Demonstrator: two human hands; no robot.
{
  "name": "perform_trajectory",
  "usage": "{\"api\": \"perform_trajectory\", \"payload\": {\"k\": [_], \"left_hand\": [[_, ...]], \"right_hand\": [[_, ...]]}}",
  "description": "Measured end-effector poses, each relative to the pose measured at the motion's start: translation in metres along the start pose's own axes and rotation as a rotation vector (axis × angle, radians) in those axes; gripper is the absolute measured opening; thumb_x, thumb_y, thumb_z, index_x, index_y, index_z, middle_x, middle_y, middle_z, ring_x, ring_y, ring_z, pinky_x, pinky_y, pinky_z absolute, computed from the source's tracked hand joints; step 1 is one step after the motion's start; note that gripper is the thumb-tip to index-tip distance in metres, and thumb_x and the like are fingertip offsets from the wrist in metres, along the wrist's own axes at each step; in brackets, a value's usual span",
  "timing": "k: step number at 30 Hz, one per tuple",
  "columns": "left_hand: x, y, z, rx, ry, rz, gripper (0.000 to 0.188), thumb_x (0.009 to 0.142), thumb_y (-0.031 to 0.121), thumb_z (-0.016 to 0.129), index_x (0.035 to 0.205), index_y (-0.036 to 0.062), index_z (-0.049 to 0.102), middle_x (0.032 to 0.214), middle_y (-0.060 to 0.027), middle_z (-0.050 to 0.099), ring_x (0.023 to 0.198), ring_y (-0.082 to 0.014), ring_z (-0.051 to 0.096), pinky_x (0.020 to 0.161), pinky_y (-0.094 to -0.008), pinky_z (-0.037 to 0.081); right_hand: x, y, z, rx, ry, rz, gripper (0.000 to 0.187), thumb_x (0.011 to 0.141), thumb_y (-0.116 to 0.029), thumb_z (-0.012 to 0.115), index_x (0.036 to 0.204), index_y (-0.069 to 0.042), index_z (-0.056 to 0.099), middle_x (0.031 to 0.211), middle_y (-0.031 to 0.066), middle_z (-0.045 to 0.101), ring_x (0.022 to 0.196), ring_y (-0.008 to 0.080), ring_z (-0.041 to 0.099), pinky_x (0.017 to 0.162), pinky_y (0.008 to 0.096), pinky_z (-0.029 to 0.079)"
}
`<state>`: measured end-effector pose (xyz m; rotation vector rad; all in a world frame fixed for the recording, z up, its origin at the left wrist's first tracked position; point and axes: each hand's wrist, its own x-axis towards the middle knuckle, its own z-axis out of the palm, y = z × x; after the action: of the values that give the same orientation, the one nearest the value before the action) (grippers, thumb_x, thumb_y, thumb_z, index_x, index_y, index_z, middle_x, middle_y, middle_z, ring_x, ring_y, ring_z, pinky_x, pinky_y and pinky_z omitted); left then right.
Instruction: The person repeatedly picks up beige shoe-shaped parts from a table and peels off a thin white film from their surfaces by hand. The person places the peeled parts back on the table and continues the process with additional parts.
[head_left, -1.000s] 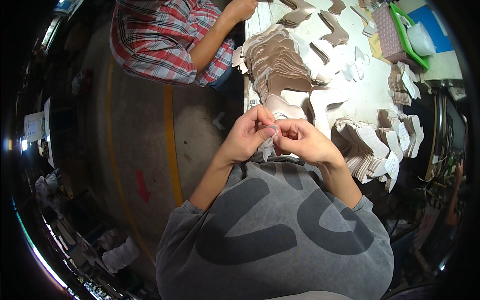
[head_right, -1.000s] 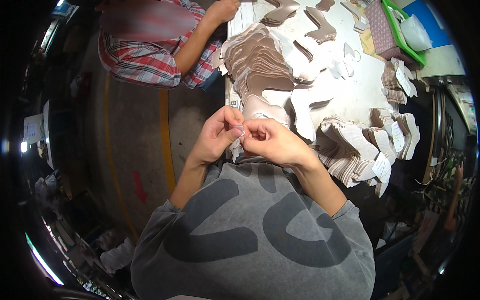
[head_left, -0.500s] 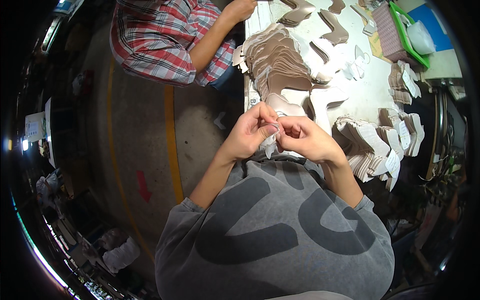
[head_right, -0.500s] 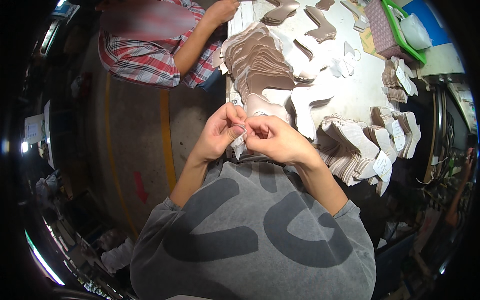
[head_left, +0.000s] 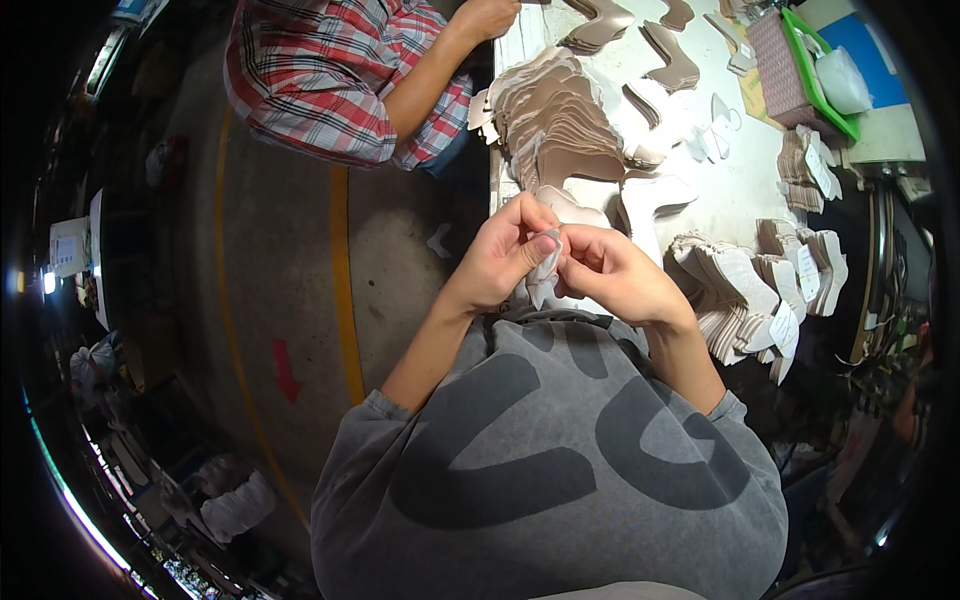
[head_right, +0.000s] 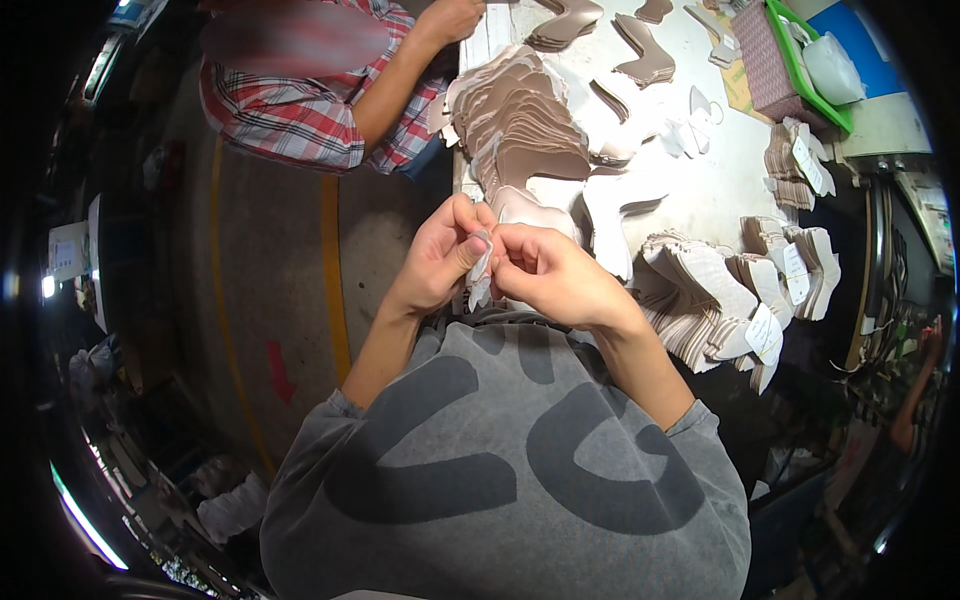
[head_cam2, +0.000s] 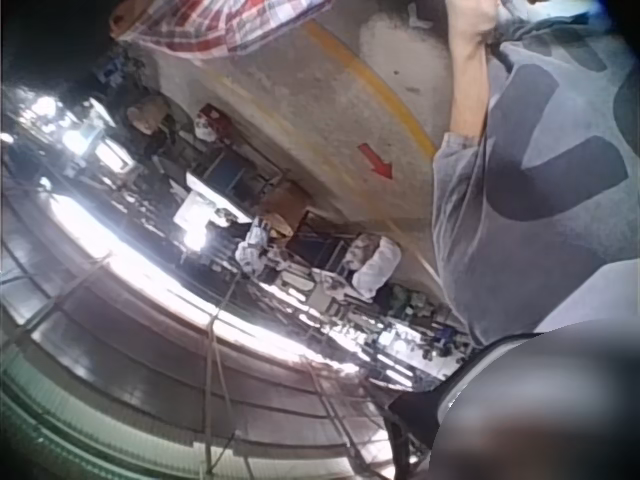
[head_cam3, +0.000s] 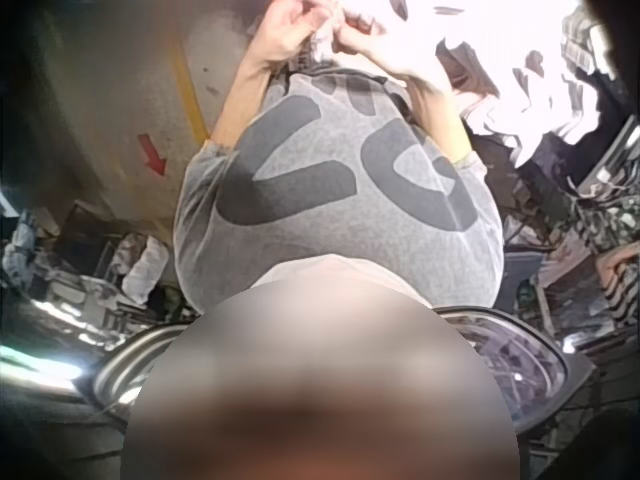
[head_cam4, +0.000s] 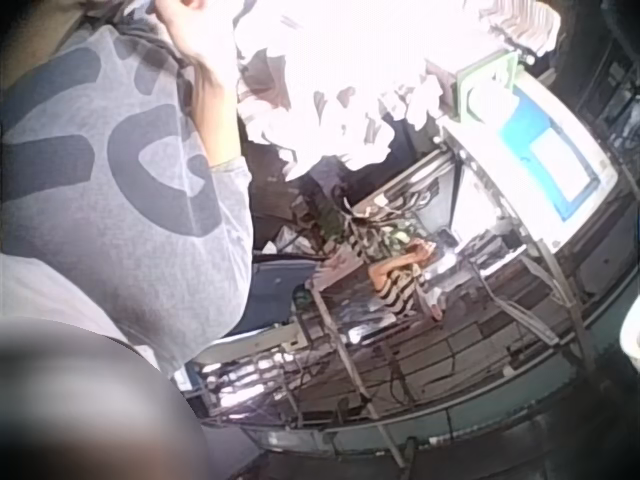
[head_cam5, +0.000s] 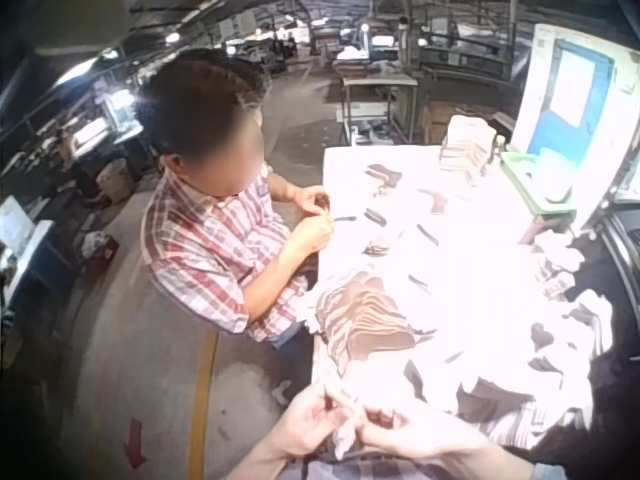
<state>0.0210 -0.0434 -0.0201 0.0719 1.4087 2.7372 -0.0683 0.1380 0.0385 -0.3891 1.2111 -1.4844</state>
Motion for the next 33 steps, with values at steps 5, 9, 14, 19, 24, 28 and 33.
{"api": "perform_trajectory", "payload": {"k": [5,9,14,19,24,28,33], "left_hand": [[0.001,0.006,0.004,-0.016,-0.014,0.035,0.019,0.106,0.019,0.063,0.103,0.0079,0.047,0.105,-0.0039,0.058,0.093,-0.0079,0.054,0.084,-0.0251,0.046],[0.000,0.009,0.004,0.021,-0.031,0.046,0.022,0.106,0.021,0.063,0.106,0.0093,0.044,0.104,-0.0070,0.052,0.090,-0.0098,0.055,0.077,-0.0223,0.051],[-0.001,0.011,0.005,-0.027,-0.040,0.019,0.022,0.106,0.021,0.063,0.107,0.0094,0.044,0.105,-0.0070,0.052,0.091,-0.0097,0.055,0.078,-0.0218,0.052],[0.002,0.011,0.007,-0.032,-0.040,0.029,0.022,0.106,0.021,0.063,0.107,0.0092,0.044,0.105,-0.0076,0.052,0.090,-0.0097,0.056,0.077,-0.0213,0.053],[0.001,0.011,0.007,-0.063,-0.045,0.020,0.021,0.106,0.020,0.062,0.107,0.0089,0.044,0.105,-0.0086,0.052,0.087,-0.0108,0.059,0.073,-0.0221,0.055],[-0.001,0.010,0.009,-0.129,-0.057,-0.003,0.021,0.106,0.019,0.061,0.108,0.0083,0.043,0.105,-0.0101,0.051,0.080,-0.0147,0.064,0.070,-0.0255,0.060],[0.000,0.007,0.012,-0.173,-0.059,-0.009,0.021,0.106,0.019,0.060,0.108,0.0077,0.042,0.106,-0.0102,0.050,0.079,-0.0162,0.065,0.068,-0.0281,0.064]], "right_hand": [[-0.007,-0.015,0.003,0.015,-0.057,0.006,0.017,0.109,-0.018,0.056,0.105,-0.003,0.063,0.088,-0.0018,0.063,0.079,0.0032,0.054,0.070,0.0209,0.045],[-0.009,-0.020,0.006,0.000,-0.082,-0.007,0.022,0.111,-0.023,0.055,0.106,-0.003,0.063,0.088,-0.0015,0.063,0.079,0.0037,0.054,0.070,0.0212,0.044],[-0.009,-0.017,0.005,-0.002,-0.081,-0.012,0.022,0.112,-0.022,0.052,0.106,-0.004,0.063,0.087,-0.0017,0.063,0.080,0.0036,0.054,0.071,0.0200,0.043],[-0.009,-0.014,0.003,0.054,-0.098,-0.011,0.021,0.112,-0.021,0.052,0.108,-0.003,0.062,0.088,-0.0016,0.062,0.080,0.0041,0.053,0.071,0.0199,0.043],[-0.010,-0.014,0.003,0.030,-0.096,-0.016,0.022,0.112,-0.021,0.051,0.108,-0.003,0.062,0.088,-0.0013,0.062,0.080,0.0045,0.054,0.072,0.0203,0.044],[-0.010,-0.016,0.000,0.003,-0.133,-0.019,0.024,0.113,-0.022,0.049,0.107,-0.003,0.062,0.088,-0.0015,0.062,0.082,0.0050,0.055,0.077,0.0219,0.045],[-0.007,-0.015,0.002,-0.048,-0.105,-0.026,0.026,0.114,-0.022,0.047,0.107,-0.002,0.062,0.088,-0.0015,0.062,0.084,0.0056,0.056,0.080,0.0233,0.046]]}}
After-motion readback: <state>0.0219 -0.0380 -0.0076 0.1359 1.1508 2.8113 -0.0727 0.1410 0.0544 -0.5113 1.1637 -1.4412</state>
